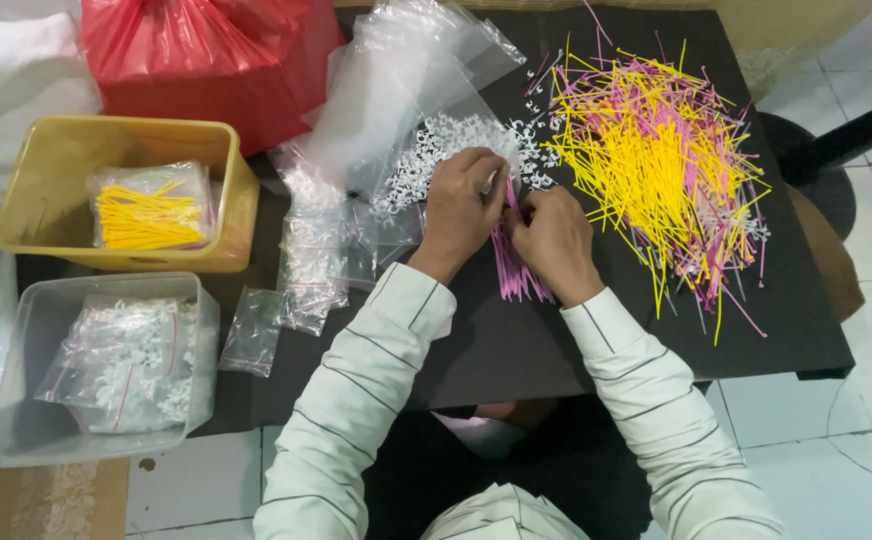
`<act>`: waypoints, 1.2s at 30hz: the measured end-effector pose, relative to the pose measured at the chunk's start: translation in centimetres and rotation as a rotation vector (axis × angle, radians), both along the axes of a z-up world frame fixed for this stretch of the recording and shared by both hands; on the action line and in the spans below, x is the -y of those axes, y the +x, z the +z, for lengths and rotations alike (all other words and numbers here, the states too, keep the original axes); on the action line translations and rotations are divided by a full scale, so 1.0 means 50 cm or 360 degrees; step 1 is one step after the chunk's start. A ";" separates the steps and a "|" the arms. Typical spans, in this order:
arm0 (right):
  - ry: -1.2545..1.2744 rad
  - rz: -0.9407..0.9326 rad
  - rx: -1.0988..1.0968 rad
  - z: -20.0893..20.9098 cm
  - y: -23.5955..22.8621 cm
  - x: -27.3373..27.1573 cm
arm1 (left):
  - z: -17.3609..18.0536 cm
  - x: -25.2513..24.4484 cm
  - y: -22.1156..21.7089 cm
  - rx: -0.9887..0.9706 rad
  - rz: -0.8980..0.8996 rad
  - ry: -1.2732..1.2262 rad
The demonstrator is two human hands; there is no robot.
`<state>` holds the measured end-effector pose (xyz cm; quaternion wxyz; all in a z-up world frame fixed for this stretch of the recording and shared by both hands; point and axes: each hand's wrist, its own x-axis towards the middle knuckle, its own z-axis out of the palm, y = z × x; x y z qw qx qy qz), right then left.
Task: Sorting and packaging small colorful plastic ribbons into individual plastic bags.
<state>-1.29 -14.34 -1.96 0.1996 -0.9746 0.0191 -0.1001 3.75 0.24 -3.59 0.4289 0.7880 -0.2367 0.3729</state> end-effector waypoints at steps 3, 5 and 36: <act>0.0047 0.0018 -0.0002 -0.019 0.011 0.012 | 0.001 -0.002 0.004 0.0011 0.0007 -0.0007; 0.0070 0.0009 -0.0014 -0.016 0.010 0.009 | 0.004 -0.003 0.001 0.0011 -0.0007 -0.0014; 0.0428 -0.0091 -0.0013 0.046 0.009 0.019 | -0.016 0.009 0.007 0.0039 -0.0153 0.0199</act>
